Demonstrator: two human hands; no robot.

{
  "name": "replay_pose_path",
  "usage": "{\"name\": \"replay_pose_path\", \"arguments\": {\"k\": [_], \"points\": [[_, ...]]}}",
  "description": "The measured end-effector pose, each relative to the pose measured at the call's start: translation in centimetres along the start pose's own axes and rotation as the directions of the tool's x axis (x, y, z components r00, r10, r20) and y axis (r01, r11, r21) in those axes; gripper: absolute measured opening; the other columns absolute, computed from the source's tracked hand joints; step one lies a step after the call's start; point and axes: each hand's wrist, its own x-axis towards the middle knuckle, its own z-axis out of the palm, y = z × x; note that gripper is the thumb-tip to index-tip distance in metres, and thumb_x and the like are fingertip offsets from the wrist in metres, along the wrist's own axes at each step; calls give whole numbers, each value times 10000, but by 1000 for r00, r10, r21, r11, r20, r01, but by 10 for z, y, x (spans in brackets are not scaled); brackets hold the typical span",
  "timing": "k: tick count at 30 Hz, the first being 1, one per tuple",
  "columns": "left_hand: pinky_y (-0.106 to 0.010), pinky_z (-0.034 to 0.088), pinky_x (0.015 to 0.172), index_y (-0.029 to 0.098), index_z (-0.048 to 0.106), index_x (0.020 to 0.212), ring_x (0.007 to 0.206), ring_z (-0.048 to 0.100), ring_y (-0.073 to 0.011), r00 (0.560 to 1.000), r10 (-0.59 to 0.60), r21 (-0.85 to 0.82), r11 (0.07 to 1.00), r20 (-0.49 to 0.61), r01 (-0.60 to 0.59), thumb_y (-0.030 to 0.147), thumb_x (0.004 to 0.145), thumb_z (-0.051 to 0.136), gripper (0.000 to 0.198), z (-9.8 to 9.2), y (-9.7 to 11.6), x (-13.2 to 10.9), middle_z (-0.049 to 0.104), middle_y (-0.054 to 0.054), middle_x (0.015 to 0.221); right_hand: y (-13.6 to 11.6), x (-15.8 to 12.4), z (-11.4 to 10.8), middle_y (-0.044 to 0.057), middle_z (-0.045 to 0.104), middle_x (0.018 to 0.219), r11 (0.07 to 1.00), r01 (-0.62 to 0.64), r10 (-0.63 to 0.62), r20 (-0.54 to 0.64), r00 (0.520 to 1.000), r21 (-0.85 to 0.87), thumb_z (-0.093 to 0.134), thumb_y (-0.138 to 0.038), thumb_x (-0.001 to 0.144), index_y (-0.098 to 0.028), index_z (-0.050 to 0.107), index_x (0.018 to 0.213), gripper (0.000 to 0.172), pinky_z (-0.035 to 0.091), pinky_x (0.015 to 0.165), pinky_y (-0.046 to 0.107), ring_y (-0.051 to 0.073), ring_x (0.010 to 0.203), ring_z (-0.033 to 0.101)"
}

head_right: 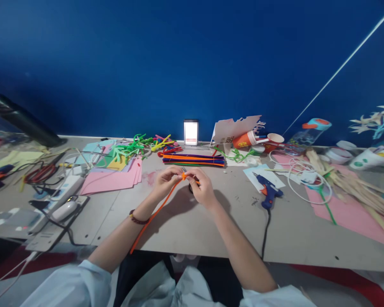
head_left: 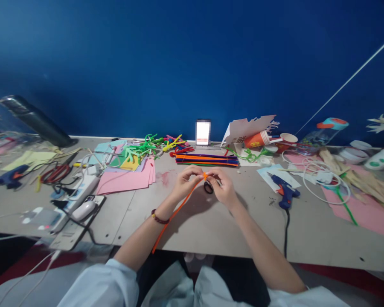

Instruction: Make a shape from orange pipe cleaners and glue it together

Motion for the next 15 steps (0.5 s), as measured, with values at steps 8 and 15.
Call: {"name": "replay_pose_path", "arguments": {"k": [8, 15], "points": [[-314, 479, 778, 175, 678, 818, 847, 599, -168, 999, -31, -35, 999, 27, 32, 239, 763, 697, 87, 1, -1, 1, 643, -62, 848, 6, -1, 1, 28, 641, 856, 993, -107, 108, -30, 994, 43, 540, -297, 870, -233, 599, 861, 87, 499, 719, 294, 162, 798, 607], [-302, 473, 769, 162, 667, 818, 823, 596, -160, 1000, -4, 89, 996, -5, 4, 246, 765, 690, 102, 4, 2, 0, 645, -69, 844, 14, -3, 4, 19, 620, 862, 963, -203, 212, -31, 977, 179, 565, -324, 851, -233, 605, 861, 99, 514, 647, 275, 132, 678, 599]]}}
